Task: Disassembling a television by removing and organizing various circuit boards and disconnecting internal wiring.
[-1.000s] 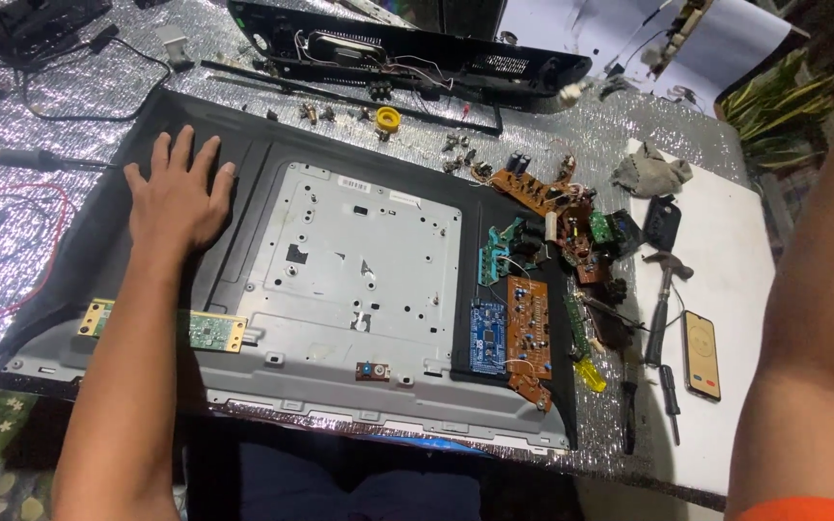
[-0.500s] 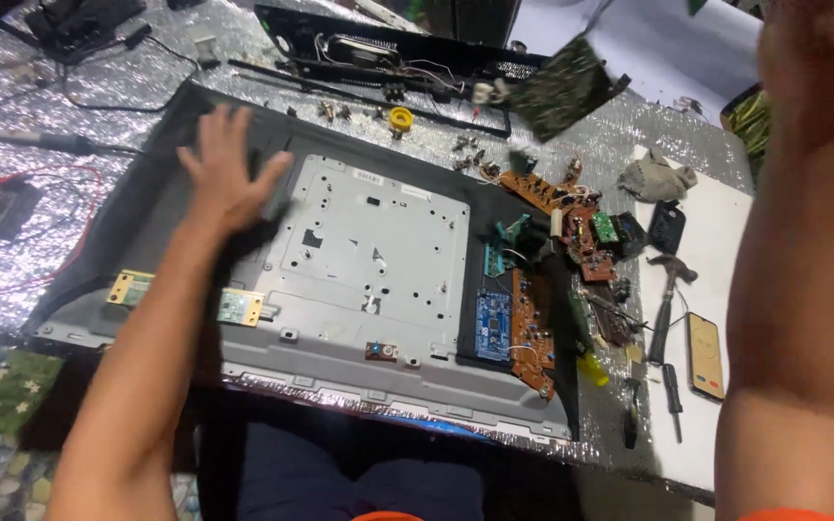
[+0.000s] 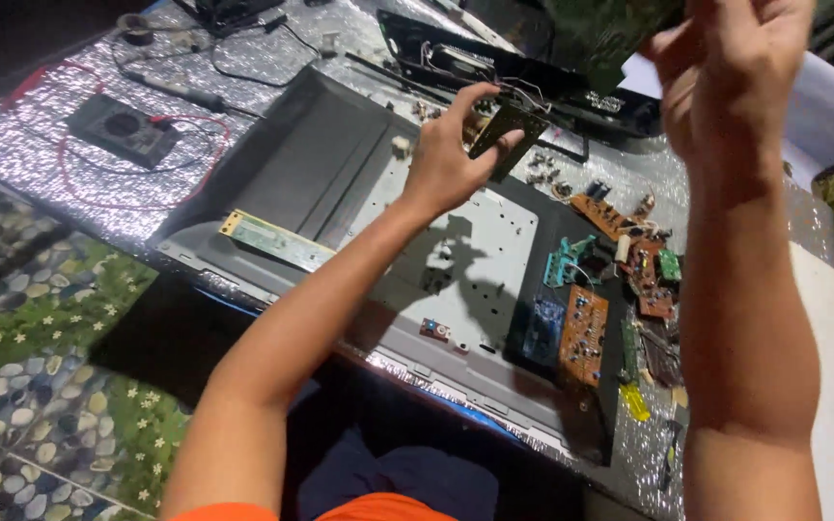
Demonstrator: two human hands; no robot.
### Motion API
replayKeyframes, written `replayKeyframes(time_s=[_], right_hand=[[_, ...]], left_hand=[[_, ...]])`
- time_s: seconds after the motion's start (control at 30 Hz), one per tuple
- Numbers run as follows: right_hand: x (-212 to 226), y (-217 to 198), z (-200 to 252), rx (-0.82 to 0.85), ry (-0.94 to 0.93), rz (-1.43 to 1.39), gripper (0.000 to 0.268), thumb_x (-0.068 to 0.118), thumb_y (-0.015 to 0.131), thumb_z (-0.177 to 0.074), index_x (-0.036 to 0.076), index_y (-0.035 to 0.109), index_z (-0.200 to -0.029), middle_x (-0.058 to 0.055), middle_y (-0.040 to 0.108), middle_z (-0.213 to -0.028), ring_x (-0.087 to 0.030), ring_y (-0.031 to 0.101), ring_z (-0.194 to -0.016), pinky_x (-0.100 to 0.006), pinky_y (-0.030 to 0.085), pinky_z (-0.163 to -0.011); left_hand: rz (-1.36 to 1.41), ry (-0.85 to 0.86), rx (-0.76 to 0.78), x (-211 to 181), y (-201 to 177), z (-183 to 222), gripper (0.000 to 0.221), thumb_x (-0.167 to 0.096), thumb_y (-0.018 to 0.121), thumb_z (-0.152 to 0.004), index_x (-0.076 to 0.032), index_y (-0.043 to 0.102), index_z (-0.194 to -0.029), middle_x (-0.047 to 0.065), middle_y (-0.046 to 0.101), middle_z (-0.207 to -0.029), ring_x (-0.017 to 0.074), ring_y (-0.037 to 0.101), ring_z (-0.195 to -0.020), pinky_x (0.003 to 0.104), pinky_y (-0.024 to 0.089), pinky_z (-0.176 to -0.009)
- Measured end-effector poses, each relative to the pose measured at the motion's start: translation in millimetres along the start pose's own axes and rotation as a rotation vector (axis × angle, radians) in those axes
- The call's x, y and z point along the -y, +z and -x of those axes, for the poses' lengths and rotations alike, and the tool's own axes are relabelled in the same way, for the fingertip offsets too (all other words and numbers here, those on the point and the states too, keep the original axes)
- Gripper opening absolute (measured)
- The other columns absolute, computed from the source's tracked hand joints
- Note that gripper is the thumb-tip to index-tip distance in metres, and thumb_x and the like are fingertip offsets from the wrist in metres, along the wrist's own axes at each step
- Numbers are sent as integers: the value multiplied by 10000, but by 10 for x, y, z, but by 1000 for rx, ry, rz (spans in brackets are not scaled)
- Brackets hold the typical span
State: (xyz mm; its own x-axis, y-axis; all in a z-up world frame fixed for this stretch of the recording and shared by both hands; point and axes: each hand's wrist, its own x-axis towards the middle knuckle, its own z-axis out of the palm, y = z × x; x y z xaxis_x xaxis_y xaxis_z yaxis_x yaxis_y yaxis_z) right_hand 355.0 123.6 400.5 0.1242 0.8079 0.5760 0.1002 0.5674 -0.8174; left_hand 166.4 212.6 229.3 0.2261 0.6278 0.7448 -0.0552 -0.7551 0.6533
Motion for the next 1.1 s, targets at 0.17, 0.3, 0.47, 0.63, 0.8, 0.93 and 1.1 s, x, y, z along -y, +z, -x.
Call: replayKeyframes(time_s=[0.17, 0.3, 0.47, 0.63, 0.8, 0.93, 1.1], right_hand=[[25, 423, 111, 70, 90, -103, 234, 165, 603, -1114, 61, 617, -1323, -6, 694, -1089, -108, 659, -765, -230, 588, -692], [-45, 568, 114, 124, 52, -142, 318, 197, 656, -1100, 107, 601, -1400, 58, 696, -1122, -23, 529, -699, -189, 393, -546], [-192, 601, 128, -197, 261, -272, 195, 225, 649, -1033, 156, 651, -849, 83, 520, -704, -30, 428, -560, -213, 245, -537], [-316, 781, 177, -260, 344, -464, 394, 173, 492, -1005, -82, 526, -1303, -199, 641, -1174, -273, 676, -1045, -400, 666, -975], [-513, 694, 233, -193, 458, -799, 400, 114, 481, -1049, -136, 535, -1356, -268, 633, -1246, -327, 667, -1054, -436, 585, -1057], [-512, 771, 320, -81, 419, -906, 272, 58, 397, -1081, -105, 520, -1260, -252, 626, -1153, -333, 688, -1036, -356, 674, -916], [-519, 751, 379, -54, 414, -878, 288, 143, 354, -1104, -52, 565, -1111, -193, 643, -1028, -270, 690, -924, -291, 664, -802]], left_hand=[[-90, 40, -108, -31, -188, 112, 450, -410, 676, -955, -22, 669, -1183, 47, 733, -736, 131, 532, -458, 309, 398, -410], [-64, 164, -16, 120, -269, 257, 271, -120, 649, -985, -11, 579, -1223, 132, 754, -816, 180, 659, -508, 233, 576, -391], [-273, 314, -178, 214, -422, 390, 454, -156, 785, -985, -101, 538, -1362, 136, 819, -962, 167, 787, -674, 259, 678, -571], [-554, 394, -218, 299, -542, 423, 450, -174, 801, -991, -41, 585, -1362, -9, 736, -726, 79, 531, -456, 267, 443, -399], [-815, 503, -191, 421, -506, 441, 272, -200, 614, -1104, -89, 693, -1339, -97, 498, -572, 21, 302, -414, 157, 324, -358], [-886, 523, -179, 415, -497, 461, 331, -103, 655, -1030, -147, 698, -1355, -87, 504, -601, 26, 241, -440, 191, 226, -370], [-871, 533, -176, 324, -509, 479, 340, -99, 661, -1026, -177, 702, -1355, -92, 445, -599, 34, 235, -438, 196, 241, -370]])
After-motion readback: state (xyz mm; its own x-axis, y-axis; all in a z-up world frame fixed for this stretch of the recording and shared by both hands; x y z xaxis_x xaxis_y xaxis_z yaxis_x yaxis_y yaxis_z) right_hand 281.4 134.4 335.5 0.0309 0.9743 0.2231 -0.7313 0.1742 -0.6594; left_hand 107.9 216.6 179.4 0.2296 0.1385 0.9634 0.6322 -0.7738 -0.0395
